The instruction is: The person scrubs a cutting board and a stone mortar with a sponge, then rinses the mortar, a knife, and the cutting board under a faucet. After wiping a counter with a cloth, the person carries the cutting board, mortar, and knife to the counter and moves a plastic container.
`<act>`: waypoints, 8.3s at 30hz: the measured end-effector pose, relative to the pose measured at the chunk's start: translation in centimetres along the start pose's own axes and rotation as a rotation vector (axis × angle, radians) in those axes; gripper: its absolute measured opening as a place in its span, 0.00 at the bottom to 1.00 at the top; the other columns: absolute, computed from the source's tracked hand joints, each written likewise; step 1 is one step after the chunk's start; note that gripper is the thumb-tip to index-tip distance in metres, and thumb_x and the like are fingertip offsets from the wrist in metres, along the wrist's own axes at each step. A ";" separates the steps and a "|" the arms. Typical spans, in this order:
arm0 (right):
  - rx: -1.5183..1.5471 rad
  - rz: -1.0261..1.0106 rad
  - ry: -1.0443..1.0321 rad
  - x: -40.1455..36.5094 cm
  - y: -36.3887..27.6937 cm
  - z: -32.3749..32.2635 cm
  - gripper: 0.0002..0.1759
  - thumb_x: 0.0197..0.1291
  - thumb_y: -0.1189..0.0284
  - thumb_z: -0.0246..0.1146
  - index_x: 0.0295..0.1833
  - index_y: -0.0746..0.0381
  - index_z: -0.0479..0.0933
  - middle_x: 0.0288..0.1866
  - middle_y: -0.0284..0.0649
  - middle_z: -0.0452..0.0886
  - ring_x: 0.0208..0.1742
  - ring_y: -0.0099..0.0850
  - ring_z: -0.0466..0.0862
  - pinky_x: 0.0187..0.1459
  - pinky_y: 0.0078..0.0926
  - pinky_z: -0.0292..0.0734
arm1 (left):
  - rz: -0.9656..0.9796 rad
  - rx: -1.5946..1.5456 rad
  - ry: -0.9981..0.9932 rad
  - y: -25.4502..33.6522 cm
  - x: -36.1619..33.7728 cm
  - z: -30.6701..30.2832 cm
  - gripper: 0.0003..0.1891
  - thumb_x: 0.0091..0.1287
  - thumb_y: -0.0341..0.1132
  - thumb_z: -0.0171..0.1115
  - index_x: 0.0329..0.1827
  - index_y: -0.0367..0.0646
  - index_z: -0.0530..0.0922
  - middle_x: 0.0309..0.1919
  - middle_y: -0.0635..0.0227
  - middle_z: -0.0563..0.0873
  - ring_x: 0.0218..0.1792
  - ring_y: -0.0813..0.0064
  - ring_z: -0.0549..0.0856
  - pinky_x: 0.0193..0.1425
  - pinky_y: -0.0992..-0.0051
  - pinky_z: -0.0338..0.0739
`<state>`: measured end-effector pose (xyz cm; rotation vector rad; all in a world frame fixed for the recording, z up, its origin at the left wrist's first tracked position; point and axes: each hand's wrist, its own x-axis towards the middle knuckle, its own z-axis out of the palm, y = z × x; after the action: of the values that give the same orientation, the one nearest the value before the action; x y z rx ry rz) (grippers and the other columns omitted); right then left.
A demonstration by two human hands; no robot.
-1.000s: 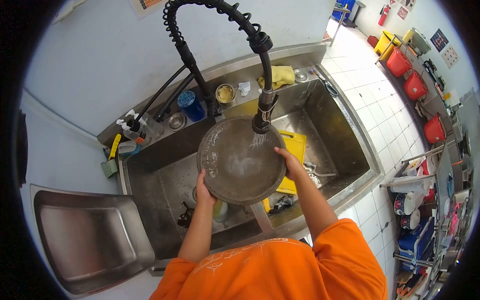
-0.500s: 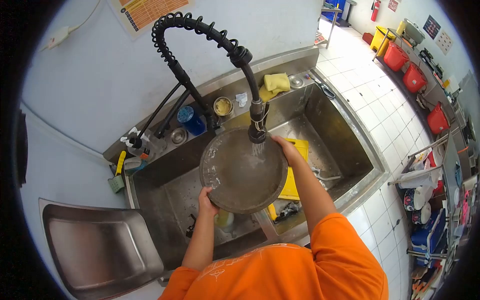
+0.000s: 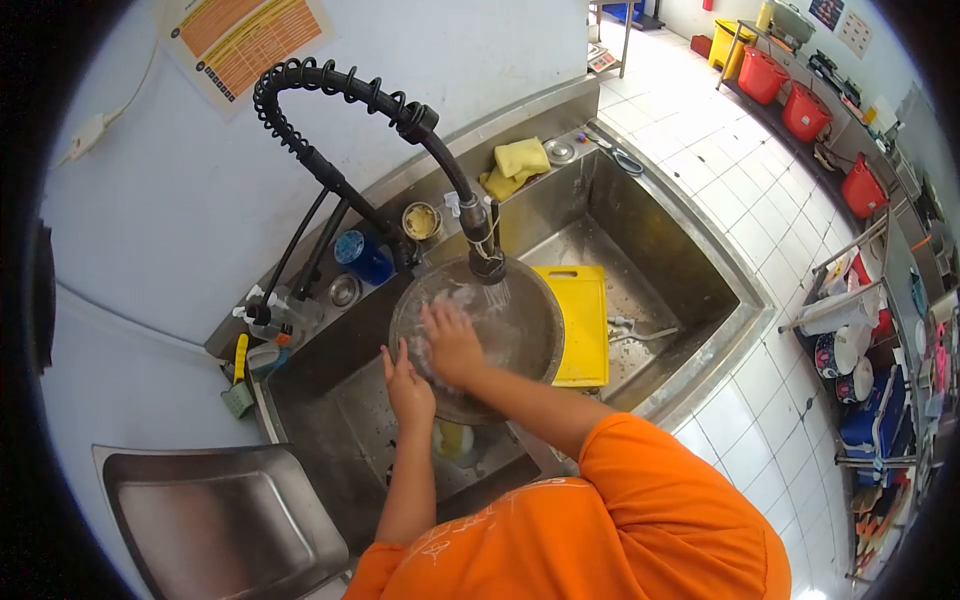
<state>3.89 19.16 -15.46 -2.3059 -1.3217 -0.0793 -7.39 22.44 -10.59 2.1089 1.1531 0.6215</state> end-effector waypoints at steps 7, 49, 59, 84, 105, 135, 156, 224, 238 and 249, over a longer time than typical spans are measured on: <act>0.081 -0.362 -0.387 -4.6 3.9 -6.0 0.30 0.61 0.55 0.47 0.67 0.55 0.59 0.71 0.46 0.53 0.71 0.43 0.54 0.67 0.45 0.46 | -0.022 0.655 -0.095 2.7 -0.9 -0.5 0.26 0.66 0.38 0.45 0.68 0.46 0.57 0.69 0.51 0.50 0.70 0.58 0.51 0.67 0.52 0.48; 0.307 0.462 -0.003 -2.9 10.5 -10.1 0.27 0.63 0.66 0.51 0.65 0.67 0.58 0.63 0.56 0.63 0.64 0.48 0.64 0.61 0.38 0.60 | 0.503 0.754 0.020 1.3 7.1 1.3 0.29 0.63 0.51 0.50 0.66 0.53 0.61 0.64 0.58 0.64 0.66 0.59 0.60 0.67 0.54 0.50; -0.392 0.193 -0.053 1.9 3.8 -4.6 0.41 0.59 0.49 0.49 0.68 0.69 0.51 0.70 0.53 0.51 0.72 0.47 0.46 0.68 0.48 0.38 | -0.161 0.123 -0.047 -1.0 5.5 -0.5 0.22 0.68 0.47 0.42 0.60 0.44 0.66 0.45 0.49 0.80 0.48 0.51 0.78 0.48 0.60 0.72; 0.009 0.095 -0.120 12.9 2.5 -3.7 0.18 0.55 0.60 0.59 0.47 0.58 0.76 0.40 0.46 0.80 0.46 0.40 0.78 0.45 0.42 0.64 | -0.769 -1.320 -0.335 -6.2 -0.6 1.7 0.28 0.60 0.41 0.59 0.60 0.35 0.64 0.55 0.56 0.73 0.55 0.62 0.73 0.59 0.65 0.66; 0.873 0.770 -0.080 -2.5 12.5 -8.7 0.28 0.59 0.57 0.58 0.59 0.64 0.67 0.50 0.44 0.76 0.49 0.33 0.75 0.51 0.29 0.69 | -0.753 -1.209 -0.513 -5.0 -0.6 0.7 0.27 0.50 0.32 0.56 0.56 0.35 0.66 0.47 0.58 0.75 0.50 0.62 0.74 0.56 0.64 0.68; 0.605 0.917 -0.366 -20.5 17.8 -21.3 0.32 0.58 0.53 0.55 0.55 0.71 0.67 0.48 0.59 0.75 0.51 0.48 0.76 0.51 0.37 0.69 | -0.553 -0.744 -0.971 14.9 -9.1 -3.4 0.26 0.56 0.43 0.49 0.58 0.41 0.63 0.57 0.57 0.69 0.57 0.56 0.71 0.52 0.49 0.70; 0.475 0.986 0.763 -48.9 38.5 -47.5 0.30 0.55 0.63 0.59 0.60 0.64 0.61 0.45 0.55 0.78 0.47 0.48 0.78 0.49 0.35 0.71 | -0.377 -0.893 -1.200 41.1 -29.7 22.5 0.22 0.44 0.26 0.47 0.47 0.36 0.68 0.45 0.58 0.75 0.47 0.58 0.76 0.50 0.58 0.74; 0.208 1.441 0.756 -73.3 116.1 -80.7 0.25 0.59 0.77 0.51 0.61 0.56 0.55 0.44 0.60 0.76 0.47 0.55 0.76 0.46 0.44 0.70 | 0.116 -0.394 -1.579 89.0 -56.2 99.5 0.31 0.56 0.27 0.55 0.63 0.34 0.53 0.50 0.52 0.72 0.47 0.65 0.77 0.47 0.69 0.74; -0.629 1.100 0.631 -72.1 112.7 -71.2 0.25 0.50 0.80 0.52 0.58 0.68 0.66 0.55 0.53 0.71 0.57 0.49 0.70 0.58 0.39 0.63 | 0.438 -0.516 -1.831 82.7 -50.1 73.7 0.35 0.63 0.51 0.54 0.69 0.45 0.54 0.58 0.54 0.71 0.60 0.63 0.69 0.62 0.65 0.63; 0.006 0.190 -0.312 -45.2 88.7 -53.9 0.22 0.52 0.74 0.56 0.55 0.64 0.69 0.54 0.49 0.73 0.59 0.43 0.69 0.59 0.37 0.62 | -0.400 -0.409 -0.517 54.9 -40.8 44.8 0.30 0.65 0.46 0.52 0.66 0.41 0.59 0.58 0.53 0.72 0.58 0.63 0.72 0.59 0.69 0.66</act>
<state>62.94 -77.34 -13.66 -2.4996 -1.2321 0.3593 32.37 -48.84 -4.92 1.5064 1.0021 0.0952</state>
